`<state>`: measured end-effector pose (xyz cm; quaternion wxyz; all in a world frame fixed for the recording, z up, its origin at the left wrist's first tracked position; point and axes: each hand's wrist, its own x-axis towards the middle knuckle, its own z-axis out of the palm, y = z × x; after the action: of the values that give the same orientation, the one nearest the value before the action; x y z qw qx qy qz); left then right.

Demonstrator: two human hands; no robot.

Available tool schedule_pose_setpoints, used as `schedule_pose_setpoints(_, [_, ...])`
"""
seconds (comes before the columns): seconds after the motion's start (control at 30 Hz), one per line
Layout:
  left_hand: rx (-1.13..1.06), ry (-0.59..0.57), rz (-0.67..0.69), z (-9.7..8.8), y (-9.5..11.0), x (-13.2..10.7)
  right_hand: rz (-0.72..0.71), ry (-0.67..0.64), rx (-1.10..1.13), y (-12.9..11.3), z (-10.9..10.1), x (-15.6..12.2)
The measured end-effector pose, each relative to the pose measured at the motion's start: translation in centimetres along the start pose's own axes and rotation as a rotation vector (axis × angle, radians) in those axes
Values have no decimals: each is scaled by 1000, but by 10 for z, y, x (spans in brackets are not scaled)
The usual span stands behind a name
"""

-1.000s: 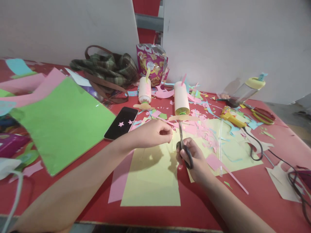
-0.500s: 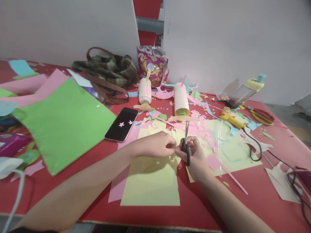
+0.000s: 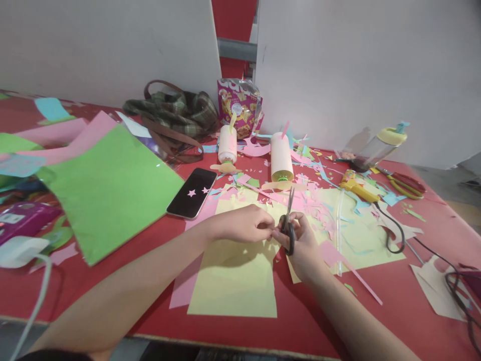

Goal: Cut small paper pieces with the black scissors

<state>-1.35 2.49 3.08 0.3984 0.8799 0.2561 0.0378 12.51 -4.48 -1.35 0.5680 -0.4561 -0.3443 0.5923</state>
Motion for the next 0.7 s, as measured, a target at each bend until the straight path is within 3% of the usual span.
schedule_pose_setpoints(0.17, [-28, 21, -32, 2, 2, -8, -4, 10, -15, 1, 0, 0])
schedule_pose_setpoints(0.5, [-269, 227, -96, 26, -5, -19, -7, -23, -49, 5, 2, -3])
schedule_pose_setpoints(0.7, [-253, 318, -122, 37, -3, -20, 20, -36, -38, 7, 3, -3])
